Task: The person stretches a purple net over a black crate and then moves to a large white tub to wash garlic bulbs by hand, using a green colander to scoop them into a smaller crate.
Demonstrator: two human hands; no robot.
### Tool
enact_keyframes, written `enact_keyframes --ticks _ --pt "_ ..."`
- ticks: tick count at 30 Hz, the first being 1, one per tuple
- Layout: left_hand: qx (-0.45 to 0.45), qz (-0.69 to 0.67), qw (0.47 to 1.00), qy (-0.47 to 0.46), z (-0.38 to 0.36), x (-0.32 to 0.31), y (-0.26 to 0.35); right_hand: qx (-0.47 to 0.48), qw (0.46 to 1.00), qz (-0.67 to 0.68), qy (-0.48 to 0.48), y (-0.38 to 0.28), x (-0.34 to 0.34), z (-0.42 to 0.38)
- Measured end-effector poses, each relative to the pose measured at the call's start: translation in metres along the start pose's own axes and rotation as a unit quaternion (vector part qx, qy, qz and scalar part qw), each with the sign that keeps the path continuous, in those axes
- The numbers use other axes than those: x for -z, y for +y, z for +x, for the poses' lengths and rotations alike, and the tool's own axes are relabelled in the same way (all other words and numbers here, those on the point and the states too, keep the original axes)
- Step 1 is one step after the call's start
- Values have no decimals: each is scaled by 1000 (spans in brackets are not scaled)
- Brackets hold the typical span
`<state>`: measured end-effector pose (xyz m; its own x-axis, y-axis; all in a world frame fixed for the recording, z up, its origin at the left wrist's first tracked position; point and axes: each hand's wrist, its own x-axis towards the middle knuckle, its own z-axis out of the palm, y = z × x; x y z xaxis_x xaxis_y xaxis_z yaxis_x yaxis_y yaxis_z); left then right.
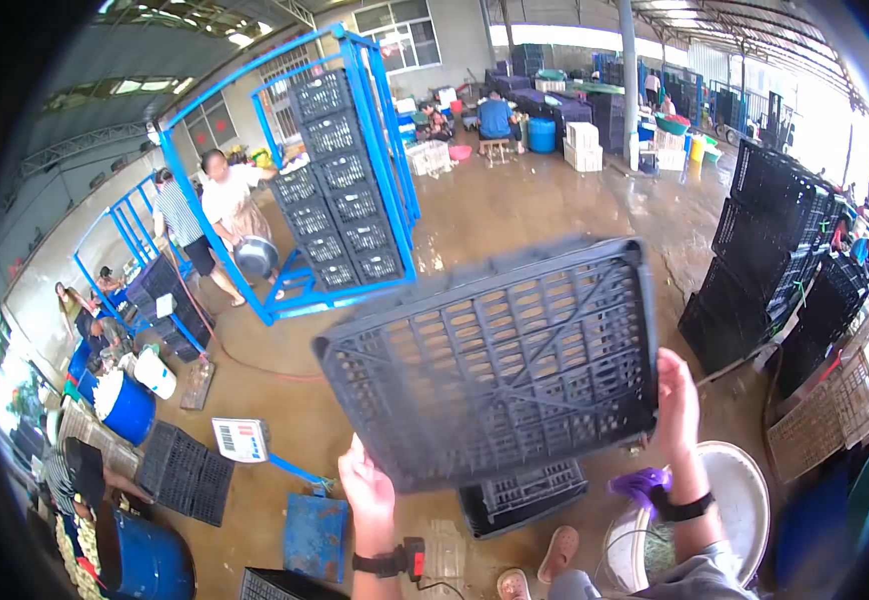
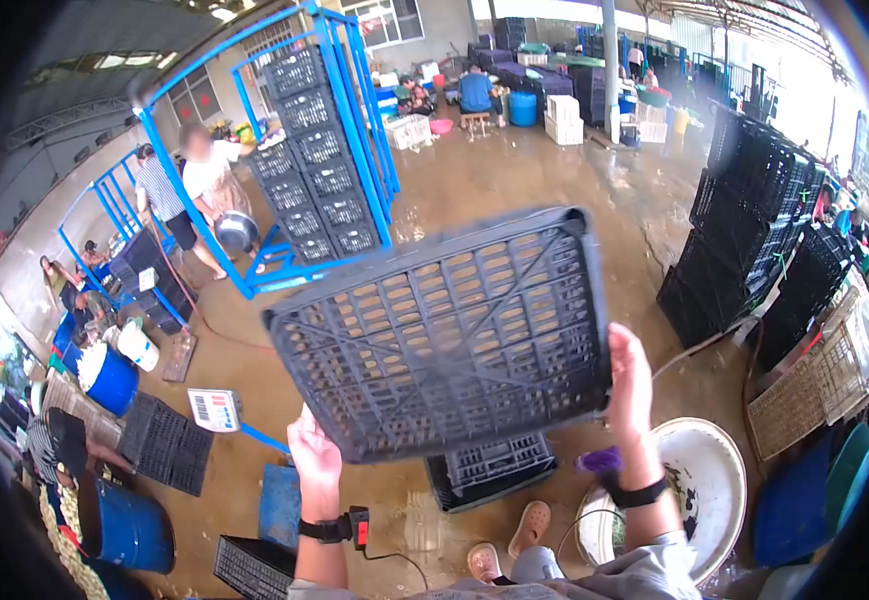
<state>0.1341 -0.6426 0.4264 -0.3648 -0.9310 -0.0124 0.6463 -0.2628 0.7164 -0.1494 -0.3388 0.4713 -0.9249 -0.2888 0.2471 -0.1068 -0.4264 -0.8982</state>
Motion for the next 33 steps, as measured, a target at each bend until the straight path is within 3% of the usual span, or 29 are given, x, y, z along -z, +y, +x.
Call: enact_keyframes --ticks 2,3,4,5,7,8,9,10,11,12,13,14,15,18,22,25,27,28,29,30,31,33 --pt "137 -126 940 -284 37 45 55 -30 973 -218 -62 -76 17 11" --pt "200 -179 867 -420 53 57 77 -36 985 -161 -59 -111 14 20" --pt "149 55 965 -207 21 11 128 -55 990 -77 -101 -135 10 37" --pt "187 0 941 -281 24 -6 151 -76 987 4 -144 -154 7 46" --pt "149 103 951 -250 3 -41 174 -166 959 77 -216 -166 -28 21" --pt "190 132 945 -233 -16 -47 176 -212 938 113 -249 -169 -39 10" --pt "236 162 935 -211 -31 -46 173 -255 934 84 -236 -127 -20 3" --pt "266 52 932 -239 -25 -10 140 -230 952 2 -202 -84 7 -17" --pt "282 -21 946 -160 -34 19 115 -366 913 121 -135 -67 15 -43" --pt "258 7 949 -181 -38 47 90 -399 887 185 -145 -42 22 -70" --pt "236 36 950 -202 -41 76 64 -377 903 145 -147 5 47 -98" --pt "306 36 946 -96 -41 106 46 -370 915 111 -117 28 56 -121" --pt "307 119 938 -108 -52 111 39 -449 886 103 -44 49 81 -137" --pt "334 308 882 -128 -75 107 28 -459 886 38 -52 55 100 -171" --pt "298 252 916 -97 -84 114 -3 -469 879 11 -82 41 103 -153" --pt "317 258 909 -82 -67 113 -36 -412 907 -35 -78 56 119 -113" --pt "285 228 925 -108 -52 89 -57 -353 933 -56 -52 77 123 -85" --pt "279 234 925 -113 -42 78 -67 -291 946 -124 -71 105 141 -69" --pt "272 240 925 -116 -36 72 -77 -269 925 -257 -72 120 146 -56" --pt "235 251 926 -153 -24 83 -99 -242 888 -385 -71 131 148 -43" --pt "242 302 913 -131 -17 88 -114 -211 832 -508 -70 147 154 -34" --pt "260 401 874 -88 -15 101 -145 -174 849 -497 -36 204 177 -36"
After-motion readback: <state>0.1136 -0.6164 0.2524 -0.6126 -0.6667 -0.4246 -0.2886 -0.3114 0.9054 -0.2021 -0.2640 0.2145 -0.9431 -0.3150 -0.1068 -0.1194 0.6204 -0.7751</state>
